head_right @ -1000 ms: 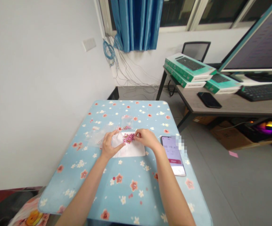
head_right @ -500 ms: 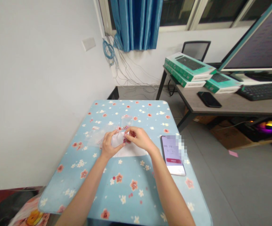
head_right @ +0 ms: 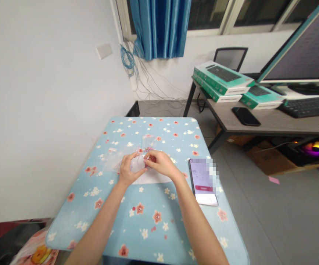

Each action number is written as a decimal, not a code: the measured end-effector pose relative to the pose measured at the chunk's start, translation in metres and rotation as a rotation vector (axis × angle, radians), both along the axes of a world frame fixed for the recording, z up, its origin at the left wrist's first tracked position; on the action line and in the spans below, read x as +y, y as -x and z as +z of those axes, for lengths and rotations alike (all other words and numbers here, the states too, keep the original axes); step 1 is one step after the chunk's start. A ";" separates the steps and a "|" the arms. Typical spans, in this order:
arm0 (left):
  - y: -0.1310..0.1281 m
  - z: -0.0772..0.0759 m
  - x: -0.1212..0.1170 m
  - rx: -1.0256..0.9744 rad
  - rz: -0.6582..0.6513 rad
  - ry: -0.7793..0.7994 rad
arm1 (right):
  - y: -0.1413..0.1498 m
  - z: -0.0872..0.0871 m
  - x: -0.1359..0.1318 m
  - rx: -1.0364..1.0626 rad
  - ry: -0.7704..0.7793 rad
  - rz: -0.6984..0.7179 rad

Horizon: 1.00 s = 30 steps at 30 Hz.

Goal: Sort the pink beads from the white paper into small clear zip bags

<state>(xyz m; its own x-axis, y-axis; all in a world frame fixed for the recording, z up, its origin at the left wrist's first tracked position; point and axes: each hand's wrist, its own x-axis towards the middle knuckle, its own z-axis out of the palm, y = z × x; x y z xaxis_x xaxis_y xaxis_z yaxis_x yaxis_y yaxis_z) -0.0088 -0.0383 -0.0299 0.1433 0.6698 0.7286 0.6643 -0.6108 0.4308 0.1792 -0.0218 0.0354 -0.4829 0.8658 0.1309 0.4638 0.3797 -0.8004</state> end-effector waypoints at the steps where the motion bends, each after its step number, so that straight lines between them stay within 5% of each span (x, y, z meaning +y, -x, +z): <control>1: 0.000 0.000 0.000 -0.001 0.001 -0.001 | -0.002 0.001 0.001 -0.009 -0.005 -0.014; 12: -0.001 0.001 -0.001 0.002 0.006 0.035 | -0.035 -0.011 0.012 -0.511 -0.039 -0.214; 30: -0.001 0.002 -0.001 0.002 0.011 0.014 | -0.025 -0.019 0.011 -0.615 0.023 -0.202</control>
